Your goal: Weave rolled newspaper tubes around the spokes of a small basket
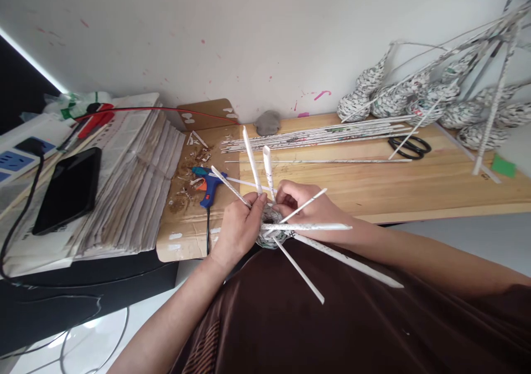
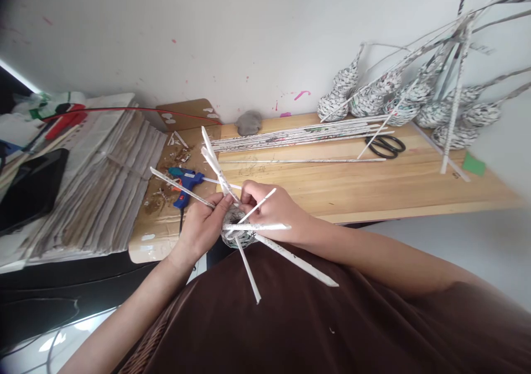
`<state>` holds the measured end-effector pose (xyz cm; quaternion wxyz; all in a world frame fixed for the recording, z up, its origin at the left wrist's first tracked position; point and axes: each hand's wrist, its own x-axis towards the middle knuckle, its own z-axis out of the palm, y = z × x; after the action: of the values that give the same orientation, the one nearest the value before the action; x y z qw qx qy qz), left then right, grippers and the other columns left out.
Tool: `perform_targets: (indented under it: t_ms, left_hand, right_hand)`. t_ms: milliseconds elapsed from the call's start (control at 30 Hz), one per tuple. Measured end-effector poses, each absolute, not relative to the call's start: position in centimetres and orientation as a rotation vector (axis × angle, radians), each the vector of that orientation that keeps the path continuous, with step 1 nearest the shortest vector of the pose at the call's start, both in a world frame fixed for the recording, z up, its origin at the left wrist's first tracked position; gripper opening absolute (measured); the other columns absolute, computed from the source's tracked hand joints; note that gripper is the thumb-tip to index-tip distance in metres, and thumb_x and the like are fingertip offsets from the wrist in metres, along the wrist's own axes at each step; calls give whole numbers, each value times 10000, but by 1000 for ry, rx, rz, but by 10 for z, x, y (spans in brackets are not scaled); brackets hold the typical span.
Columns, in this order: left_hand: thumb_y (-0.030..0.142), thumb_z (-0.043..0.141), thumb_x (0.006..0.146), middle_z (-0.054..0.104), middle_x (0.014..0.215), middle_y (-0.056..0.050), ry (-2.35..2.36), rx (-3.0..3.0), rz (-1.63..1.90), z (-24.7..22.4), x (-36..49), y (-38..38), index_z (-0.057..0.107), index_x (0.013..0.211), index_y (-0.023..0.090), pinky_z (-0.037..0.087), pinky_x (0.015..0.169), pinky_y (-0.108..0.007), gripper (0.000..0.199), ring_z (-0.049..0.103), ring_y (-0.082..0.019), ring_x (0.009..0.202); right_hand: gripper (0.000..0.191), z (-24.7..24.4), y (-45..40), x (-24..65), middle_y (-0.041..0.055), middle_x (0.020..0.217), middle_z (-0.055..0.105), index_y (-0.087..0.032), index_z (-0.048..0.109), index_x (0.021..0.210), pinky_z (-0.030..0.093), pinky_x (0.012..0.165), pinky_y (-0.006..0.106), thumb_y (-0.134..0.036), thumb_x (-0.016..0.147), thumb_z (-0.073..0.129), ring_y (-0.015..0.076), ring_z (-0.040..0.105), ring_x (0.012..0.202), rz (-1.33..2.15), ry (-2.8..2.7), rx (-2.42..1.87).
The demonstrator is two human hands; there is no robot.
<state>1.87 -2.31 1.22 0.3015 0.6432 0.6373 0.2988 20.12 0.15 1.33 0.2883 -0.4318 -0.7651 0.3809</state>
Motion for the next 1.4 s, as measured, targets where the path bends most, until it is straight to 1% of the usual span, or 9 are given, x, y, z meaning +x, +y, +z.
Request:
perform_targets:
  t_ms: [200, 433, 533, 633, 767, 900, 1100, 1267, 1400]
  left_hand:
    - [408, 516, 965, 509, 550, 37, 1657, 1724, 931, 12, 16, -22, 621, 677, 191, 337, 552, -242, 375, 465, -122, 559]
    - [376, 680, 849, 783, 785, -32, 1560, 1655, 926, 8, 11, -18, 771, 835, 190, 497, 658, -269, 208, 697, -197, 725]
    - [379, 688, 836, 786, 752, -32, 1692, 1716, 929, 6, 13, -19, 768, 805, 195, 497, 631, -279, 203, 708, -201, 683]
    - [326, 662, 849, 793, 781, -36, 1715, 1775, 974, 4, 15, -21, 765, 837, 191, 501, 640, -282, 171, 719, -200, 695]
    - [305, 669, 858, 813, 894, -36, 1566, 1739, 973, 3, 14, -22, 785, 926, 203, 543, 751, -303, 169, 751, -215, 818]
    - [292, 713, 833, 819, 922, -21, 1492, 1671, 959, 6, 10, -20, 801, 909, 221, 557, 836, -324, 136, 759, -227, 893]
    - [237, 726, 781, 811, 823, -14, 1495, 1678, 967, 12, 13, -15, 805, 853, 211, 568, 771, -318, 110, 753, -222, 798]
    - [286, 718, 786, 812, 846, -34, 1427, 1620, 1006, 14, 14, -13, 799, 864, 184, 561, 743, -303, 152, 750, -224, 820]
    - [300, 730, 777, 777, 728, -16, 1477, 1600, 1018, 13, 14, -13, 780, 806, 176, 523, 613, -256, 137, 701, -175, 655]
  right_hand:
    - [79, 24, 8, 198, -35, 651, 606, -192, 588, 777, 385, 559, 220, -204, 817, 655, 99, 521, 568, 1072, -1971, -1231]
    - [61, 24, 7, 200, -38, 619, 589, -177, 652, 758, 345, 564, 221, -166, 812, 627, 88, 483, 558, 971, -2066, -1231]
    - [66, 25, 5, 200, -44, 601, 580, -178, 652, 744, 358, 569, 221, -156, 799, 623, 89, 490, 556, 1048, -2066, -1202]
    - [41, 27, 8, 199, -21, 685, 649, -182, 659, 820, 402, 594, 225, -212, 830, 633, 105, 558, 606, 1113, -1990, -1192]
    - [112, 24, 13, 196, -33, 647, 609, -183, 607, 754, 388, 578, 223, -239, 844, 642, 97, 528, 583, 1030, -1962, -1164]
    - [148, 18, 16, 195, -42, 628, 561, -185, 586, 731, 349, 550, 223, -240, 864, 620, 95, 486, 579, 1043, -1942, -1111]
    - [125, 16, 15, 190, -31, 660, 574, -182, 613, 750, 375, 614, 234, -198, 874, 615, 103, 501, 621, 1002, -1945, -1027]
    - [156, 17, 17, 187, -8, 707, 631, -173, 653, 738, 404, 620, 233, -247, 874, 667, 112, 555, 656, 975, -1888, -977]
    - [146, 18, 22, 192, 5, 758, 691, -184, 694, 848, 434, 613, 236, -320, 893, 667, 127, 613, 680, 1100, -1862, -1032]
